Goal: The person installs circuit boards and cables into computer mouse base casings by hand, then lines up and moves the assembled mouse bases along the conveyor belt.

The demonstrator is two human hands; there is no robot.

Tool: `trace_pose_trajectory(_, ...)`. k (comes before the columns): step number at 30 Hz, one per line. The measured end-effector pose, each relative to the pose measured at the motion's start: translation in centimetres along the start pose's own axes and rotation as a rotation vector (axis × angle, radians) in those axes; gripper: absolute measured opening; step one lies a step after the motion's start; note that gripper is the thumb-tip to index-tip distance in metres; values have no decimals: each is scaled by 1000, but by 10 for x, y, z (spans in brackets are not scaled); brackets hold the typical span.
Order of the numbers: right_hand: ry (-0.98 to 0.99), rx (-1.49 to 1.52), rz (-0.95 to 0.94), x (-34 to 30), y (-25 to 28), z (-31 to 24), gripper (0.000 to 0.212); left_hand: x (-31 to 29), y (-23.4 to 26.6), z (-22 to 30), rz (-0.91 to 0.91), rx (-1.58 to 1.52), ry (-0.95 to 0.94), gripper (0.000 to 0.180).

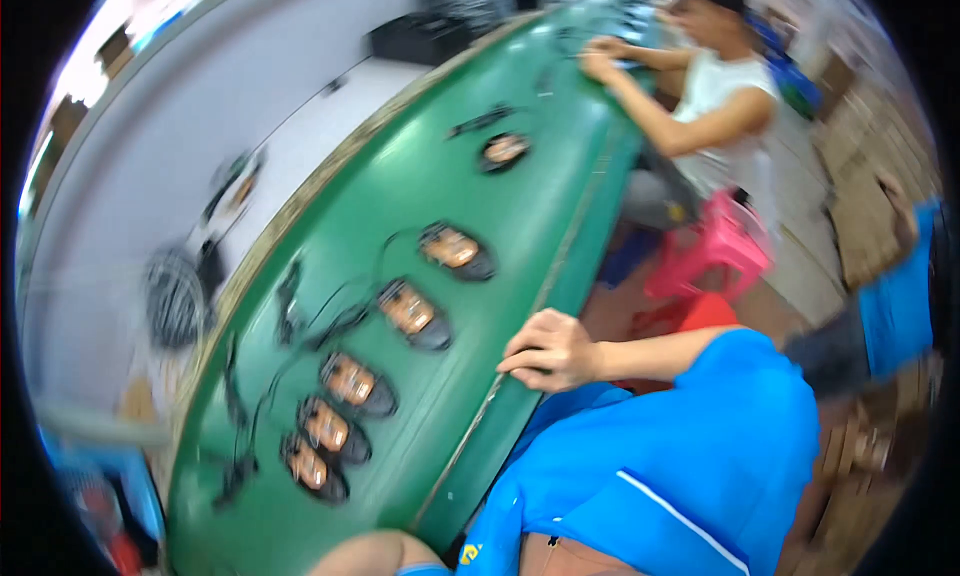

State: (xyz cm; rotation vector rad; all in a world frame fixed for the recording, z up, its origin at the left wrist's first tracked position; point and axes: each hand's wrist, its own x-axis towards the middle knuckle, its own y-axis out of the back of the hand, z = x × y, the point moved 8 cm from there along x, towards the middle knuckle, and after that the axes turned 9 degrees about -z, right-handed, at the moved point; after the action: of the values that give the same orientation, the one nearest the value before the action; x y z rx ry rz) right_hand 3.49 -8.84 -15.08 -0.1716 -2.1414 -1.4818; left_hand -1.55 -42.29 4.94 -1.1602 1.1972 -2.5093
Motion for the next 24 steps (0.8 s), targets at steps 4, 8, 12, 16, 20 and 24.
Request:
trace_pose_trajectory(4, 279, 167, -252, 14, -11, -46, 30, 39, -26, 15, -987, -56, -251, 15)
trace_pose_trajectory(8, 540, 270, -676, 36, -41, -82, 51, 28, -40, -18, -1381, 106, -19, 18)
trace_pose_trajectory(12, 904, 419, -860, 46, -69, -132, 55, -6, -51, -126, -1034, 249, 394, 13)
trace_pose_trajectory(16, 936, 546, -903, 27, -104, -144, 59, -112, -9, -182, -1463, 671, 92, 20)
trace_pose_trajectory(20, 944, 667, -842, 10, -150, -152, 61, -142, 23, -191, -1509, 639, 186, 17)
trace_pose_trajectory(24, 895, 1318, -1060, 6, -189, -152, 67, -140, 26, -195, -1473, 644, 272, 16)
